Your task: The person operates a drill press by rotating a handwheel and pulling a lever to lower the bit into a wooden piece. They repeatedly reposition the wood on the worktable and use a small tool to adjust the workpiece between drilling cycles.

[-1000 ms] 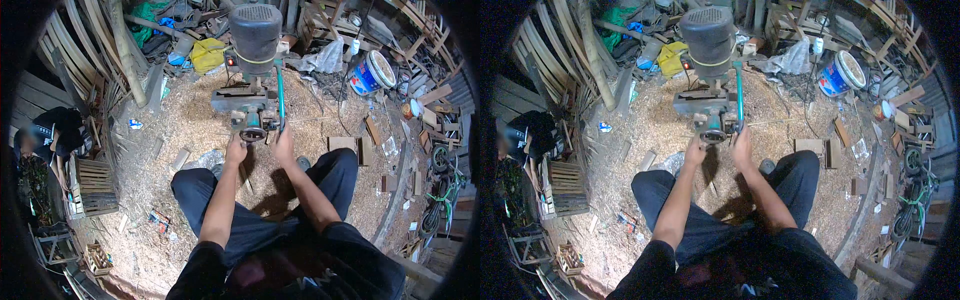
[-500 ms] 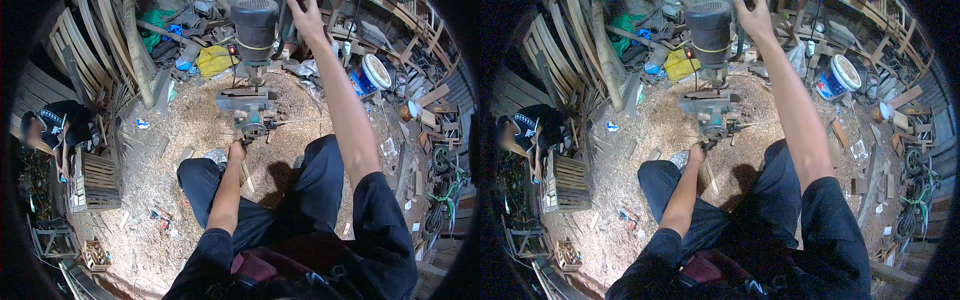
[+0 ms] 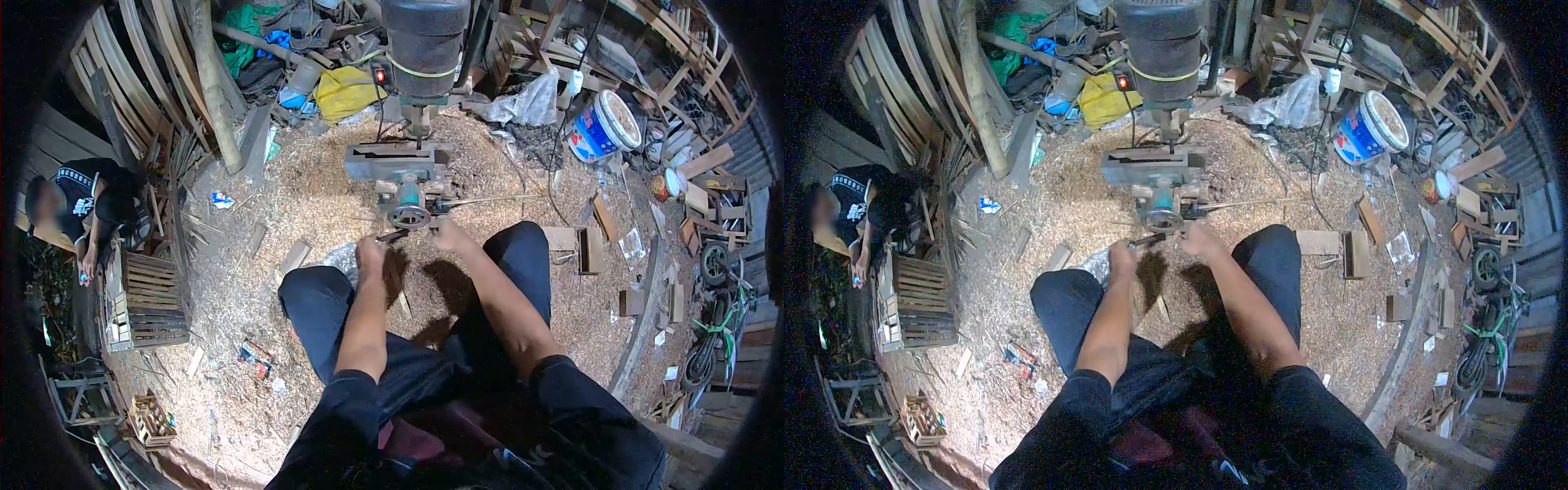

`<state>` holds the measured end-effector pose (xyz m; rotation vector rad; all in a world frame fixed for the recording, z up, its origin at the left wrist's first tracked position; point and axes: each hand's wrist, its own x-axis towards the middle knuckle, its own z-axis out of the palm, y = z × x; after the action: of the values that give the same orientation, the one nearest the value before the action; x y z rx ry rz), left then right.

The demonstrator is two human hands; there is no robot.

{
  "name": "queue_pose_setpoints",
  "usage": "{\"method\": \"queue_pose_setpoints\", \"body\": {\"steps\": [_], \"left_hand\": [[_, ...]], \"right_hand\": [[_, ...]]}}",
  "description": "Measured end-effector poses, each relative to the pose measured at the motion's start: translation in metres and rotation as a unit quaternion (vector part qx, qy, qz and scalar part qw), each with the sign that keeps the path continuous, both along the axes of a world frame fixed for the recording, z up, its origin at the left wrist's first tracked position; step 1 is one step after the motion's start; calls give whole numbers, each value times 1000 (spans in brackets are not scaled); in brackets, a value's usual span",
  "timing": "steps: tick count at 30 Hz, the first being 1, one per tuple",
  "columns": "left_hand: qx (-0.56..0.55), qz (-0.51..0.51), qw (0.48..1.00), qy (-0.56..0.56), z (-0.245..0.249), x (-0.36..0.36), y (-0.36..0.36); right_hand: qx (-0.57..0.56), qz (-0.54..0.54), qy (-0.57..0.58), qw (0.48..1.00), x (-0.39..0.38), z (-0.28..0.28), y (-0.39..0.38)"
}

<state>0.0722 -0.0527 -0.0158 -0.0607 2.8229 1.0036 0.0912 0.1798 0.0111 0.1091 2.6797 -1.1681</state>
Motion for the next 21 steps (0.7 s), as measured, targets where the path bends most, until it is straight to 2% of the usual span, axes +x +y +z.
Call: {"method": "queue_pose_setpoints", "body": {"steps": [1,2,4,5,6,8,9,10,11,12,13,14,16,17,20,21], "left_hand": [[24,-44,999,6,-14,-12,-8],[3,-46,999,11,-30,-15,-8],[-44,-47,998,22,-28,-14,-8],[-66,-34,997,-26,-19,-16,-3],[-59,-46,997,6,-20,-24,-3],[-44,-73,994,64,-27,-35,0],[-66,-67,995,16,12,-34,8],[-36,-73,995,56,15,-32,9],[-6,-78,992,97,18,-32,9],[37,-99,984,142,5,-39,9],[77,-124,972,184,-8,-45,8],[62,-114,979,156,-2,-42,10],[32,-96,990,100,15,-34,17],[51,-80,990,101,-2,-34,14],[-31,16,998,57,-73,-36,6],[-18,-13,1000,-15,-81,-41,2]], "right_hand": [[9,27,9,1000,0,4,0],[-3,1,13,1000,-3,10,5],[-30,-46,19,998,-18,55,14],[-28,-96,67,993,-32,66,26],[-27,-147,115,982,-47,77,39],[-49,-257,288,921,-79,139,54],[-122,-245,354,894,-109,166,74],[-157,-285,421,847,-110,231,66],[-146,-291,447,833,-135,265,84],[-84,-329,562,754,-159,297,89],[-126,-308,557,761,-167,338,92],[-167,-286,550,766,-171,378,95],[-164,-232,542,791,-184,425,99],[-141,-206,492,834,-188,439,105],[-279,-234,396,843,-199,441,101],[-265,-273,402,833,-195,437,95]]}}
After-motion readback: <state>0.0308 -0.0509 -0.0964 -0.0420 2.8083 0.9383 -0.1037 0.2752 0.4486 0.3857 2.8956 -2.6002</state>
